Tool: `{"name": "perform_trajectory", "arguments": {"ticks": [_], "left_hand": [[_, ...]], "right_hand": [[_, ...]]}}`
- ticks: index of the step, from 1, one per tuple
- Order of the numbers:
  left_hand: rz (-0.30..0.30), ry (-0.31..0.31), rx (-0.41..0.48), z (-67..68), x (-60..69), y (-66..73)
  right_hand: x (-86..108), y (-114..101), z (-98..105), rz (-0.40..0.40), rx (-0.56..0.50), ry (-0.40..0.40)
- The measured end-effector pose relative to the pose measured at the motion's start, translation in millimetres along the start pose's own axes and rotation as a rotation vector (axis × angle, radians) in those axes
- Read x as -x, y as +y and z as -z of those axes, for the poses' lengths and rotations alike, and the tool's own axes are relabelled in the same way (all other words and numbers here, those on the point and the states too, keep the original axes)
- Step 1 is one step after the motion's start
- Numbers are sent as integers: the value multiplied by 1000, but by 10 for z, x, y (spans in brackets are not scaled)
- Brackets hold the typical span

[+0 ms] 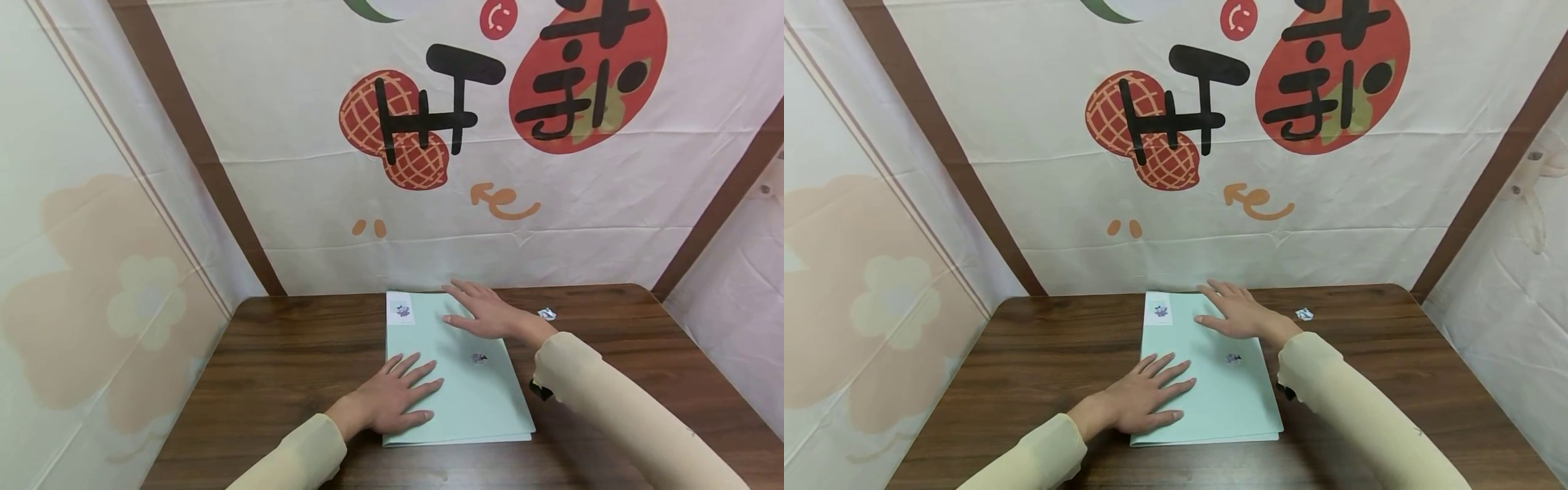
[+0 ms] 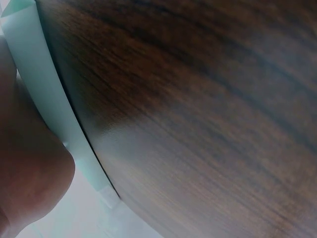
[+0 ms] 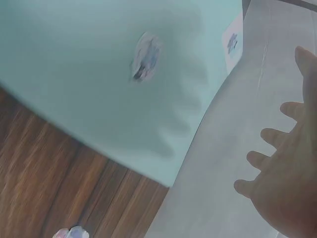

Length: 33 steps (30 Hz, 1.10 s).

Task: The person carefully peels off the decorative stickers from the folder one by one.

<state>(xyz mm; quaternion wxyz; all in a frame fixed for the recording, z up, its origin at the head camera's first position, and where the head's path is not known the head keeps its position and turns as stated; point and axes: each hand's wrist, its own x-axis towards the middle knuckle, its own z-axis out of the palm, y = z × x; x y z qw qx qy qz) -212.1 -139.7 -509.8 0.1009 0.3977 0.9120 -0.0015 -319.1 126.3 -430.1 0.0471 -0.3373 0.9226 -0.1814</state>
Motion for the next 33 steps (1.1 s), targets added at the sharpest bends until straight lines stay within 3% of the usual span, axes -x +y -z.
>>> {"name": "perform_trajectory", "arguments": {"ticks": [18, 27, 33], "left_hand": [[-13, -12, -57, -7, 6, 18], [18, -28, -77, 116, 48, 99], [20, -31, -75, 74, 42, 76]], "right_hand": [[-442, -239, -225, 41, -17, -50], [-654, -270, -309, 63, -25, -65], [-739, -313, -321, 85, -58, -95]]}}
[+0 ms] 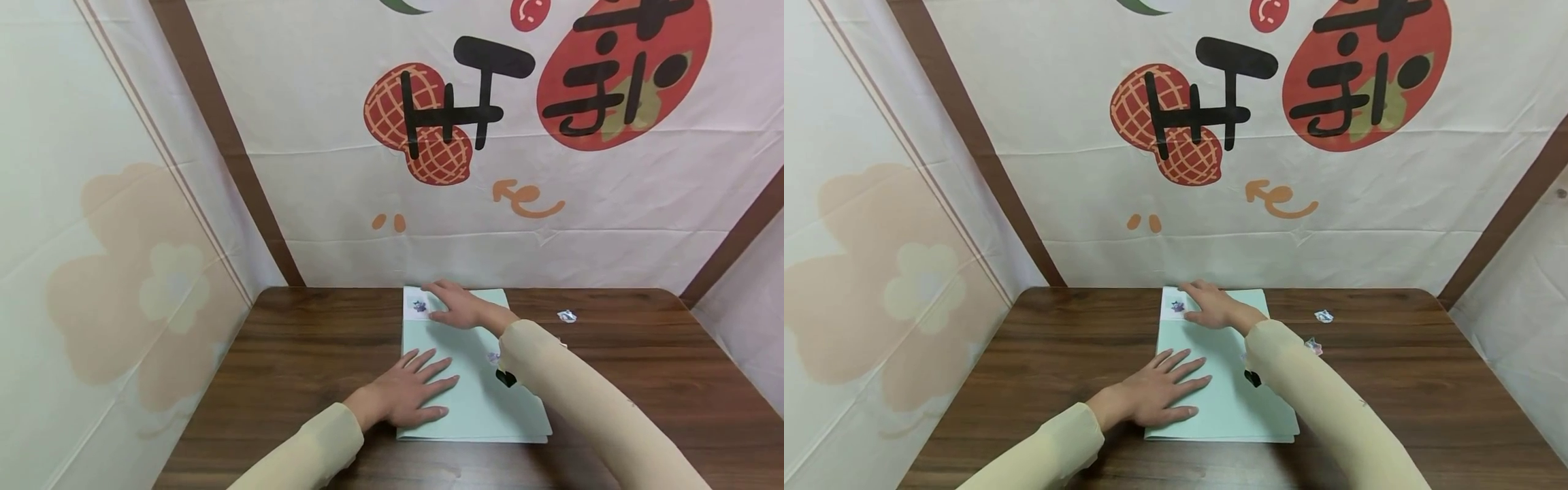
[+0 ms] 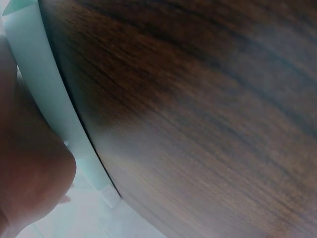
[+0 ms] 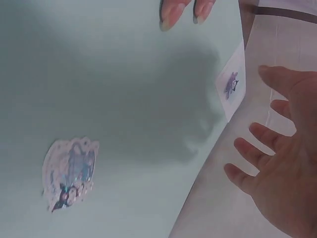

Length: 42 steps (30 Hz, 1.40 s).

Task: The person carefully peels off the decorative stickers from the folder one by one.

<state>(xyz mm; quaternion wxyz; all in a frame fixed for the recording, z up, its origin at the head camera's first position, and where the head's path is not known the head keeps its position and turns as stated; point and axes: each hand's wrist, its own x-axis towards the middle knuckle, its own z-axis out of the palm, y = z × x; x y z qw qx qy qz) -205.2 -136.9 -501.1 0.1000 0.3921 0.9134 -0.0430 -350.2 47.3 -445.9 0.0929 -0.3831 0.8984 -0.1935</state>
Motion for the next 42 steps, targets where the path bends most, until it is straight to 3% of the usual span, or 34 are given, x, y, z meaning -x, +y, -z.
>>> {"name": "perform_trajectory", "arguments": {"ticks": [16, 28, 35, 42], "left_hand": [[17, -17, -4, 40, 26, 12], [11, -21, -1, 28, -5, 14], [13, -15, -23, 96, 8, 52], [23, -33, -8, 41, 0, 33]], "right_hand": [[-289, 30, -165, 2, -19, 7], [-351, 110, -247, -62, -30, 40], [-364, 151, -255, -89, -67, 66], [-394, 127, -274, -88, -87, 64]]}}
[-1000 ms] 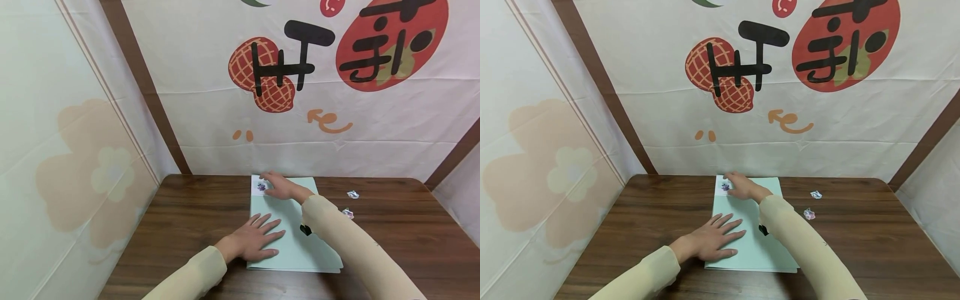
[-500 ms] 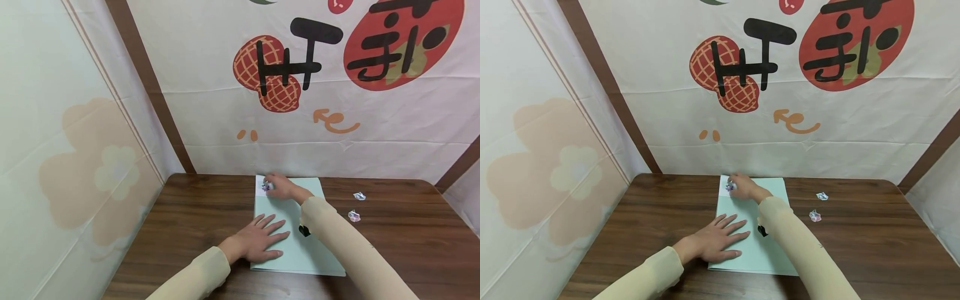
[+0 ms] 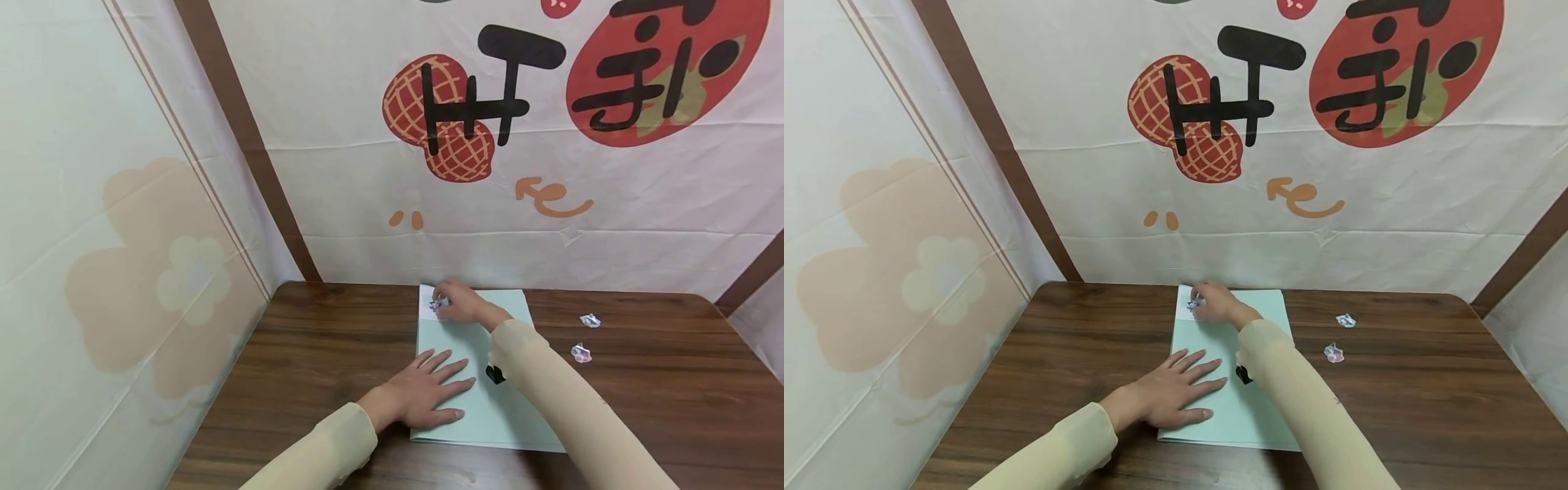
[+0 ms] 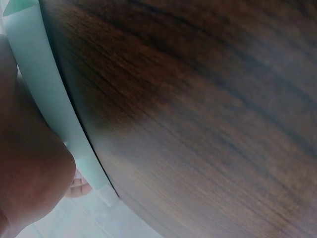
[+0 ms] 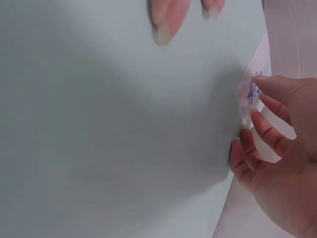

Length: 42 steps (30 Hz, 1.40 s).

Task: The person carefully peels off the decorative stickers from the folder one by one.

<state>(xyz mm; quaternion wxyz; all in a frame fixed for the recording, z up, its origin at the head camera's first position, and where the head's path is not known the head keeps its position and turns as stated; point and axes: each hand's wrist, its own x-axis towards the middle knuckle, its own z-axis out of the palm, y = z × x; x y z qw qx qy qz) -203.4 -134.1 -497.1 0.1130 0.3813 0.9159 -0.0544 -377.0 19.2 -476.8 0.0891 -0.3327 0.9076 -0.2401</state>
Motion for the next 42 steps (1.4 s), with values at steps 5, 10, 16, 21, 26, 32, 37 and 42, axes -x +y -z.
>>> {"name": "perform_trajectory", "arguments": {"ticks": [5, 10, 16, 21, 26, 32, 37, 42], "left_hand": [[-1, 14, -18, -16, 5, 0], [-1, 15, -15, -4, 23, 6], [-1, 14, -14, -36, 12, -9], [-1, 4, -16, 0, 32, 23], [-1, 1, -9, 20, 44, 43], [-2, 9, -15, -15, 25, 28], [-6, 8, 4, -38, 10, 11], [-4, 6, -13, -7, 30, 13]], "right_hand": [[-5, -3, -7, -8, -13, 6], [-39, 28, -5, 1, -38, 3], [-51, 40, -11, -6, -51, -21], [-60, 42, -12, -2, -45, -44], [-72, 25, 3, -14, -51, -62], [-105, 1, 23, -47, -62, -86], [-135, -17, 26, -81, -62, -96], [-150, -36, 14, -88, -51, -88]]}}
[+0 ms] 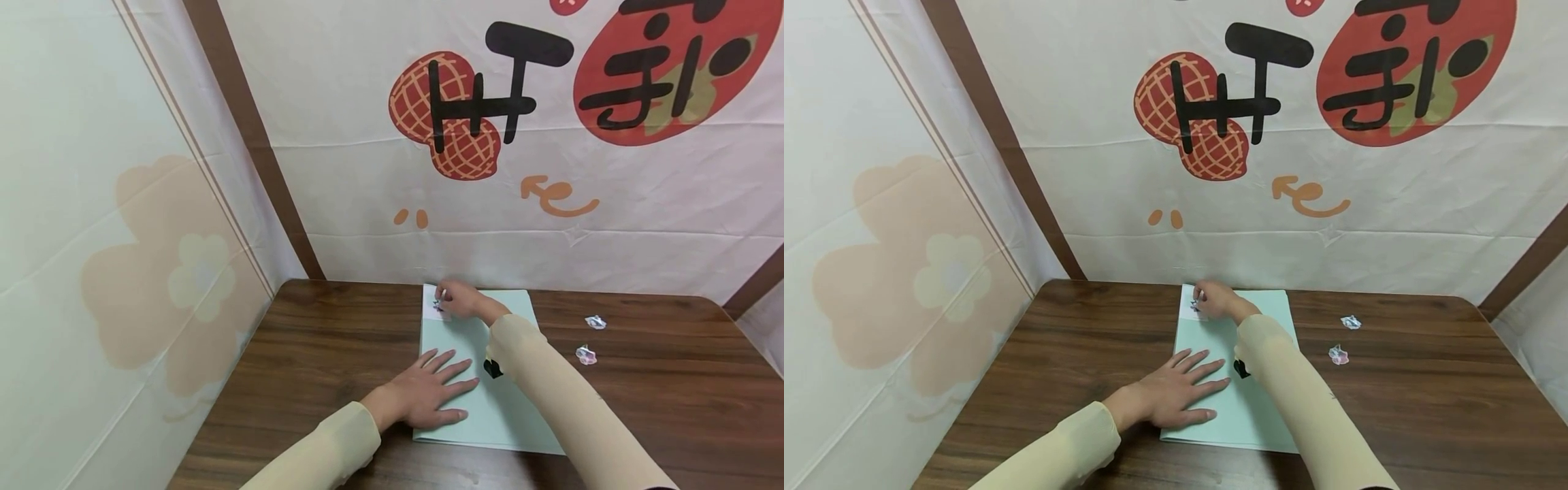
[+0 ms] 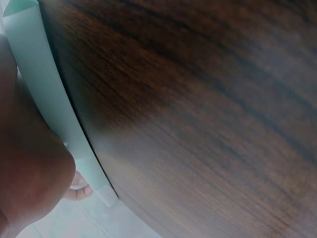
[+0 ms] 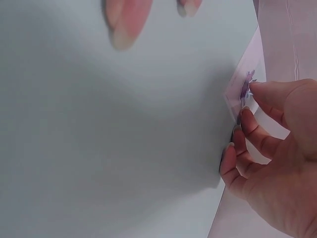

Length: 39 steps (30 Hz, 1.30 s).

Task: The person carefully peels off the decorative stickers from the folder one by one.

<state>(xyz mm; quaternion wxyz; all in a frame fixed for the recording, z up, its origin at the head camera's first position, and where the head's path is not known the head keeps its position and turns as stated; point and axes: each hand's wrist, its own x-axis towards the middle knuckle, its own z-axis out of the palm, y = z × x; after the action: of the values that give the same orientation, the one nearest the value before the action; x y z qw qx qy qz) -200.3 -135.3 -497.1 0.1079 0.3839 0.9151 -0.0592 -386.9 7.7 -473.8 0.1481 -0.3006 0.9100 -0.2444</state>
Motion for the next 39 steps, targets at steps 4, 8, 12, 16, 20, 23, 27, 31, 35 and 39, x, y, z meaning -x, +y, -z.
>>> {"name": "perform_trajectory", "arguments": {"ticks": [4, 8, 12, 16, 20, 23, 27, 31, 35, 39], "left_hand": [[4, -4, -8, 24, 17, 8], [0, -6, 3, 47, 33, 17], [-5, 0, 12, 80, 46, 25], [-2, 4, 10, 94, 50, 28], [-2, 6, 5, 93, 46, 26], [-3, 4, 6, 95, 47, 29], [-4, -6, 18, 75, 41, 24], [-4, -11, 36, 19, 15, -1], [-3, 1, 33, -47, -21, -38], [-7, 7, 20, -85, -45, -56]], "right_hand": [[0, -7, -11, 6, 7, 10], [-4, -11, -19, 19, 6, 28], [-19, -16, -28, 18, 9, 41], [-31, -19, -30, 7, 10, 43], [-33, -14, -30, 17, 4, 50], [-28, -9, -34, 22, -4, 56], [-10, -5, -27, 24, -16, 67], [-2, 2, -26, 24, -26, 78], [1, 2, -25, 19, -29, 83], [19, -10, -14, 9, -38, 79]]}}
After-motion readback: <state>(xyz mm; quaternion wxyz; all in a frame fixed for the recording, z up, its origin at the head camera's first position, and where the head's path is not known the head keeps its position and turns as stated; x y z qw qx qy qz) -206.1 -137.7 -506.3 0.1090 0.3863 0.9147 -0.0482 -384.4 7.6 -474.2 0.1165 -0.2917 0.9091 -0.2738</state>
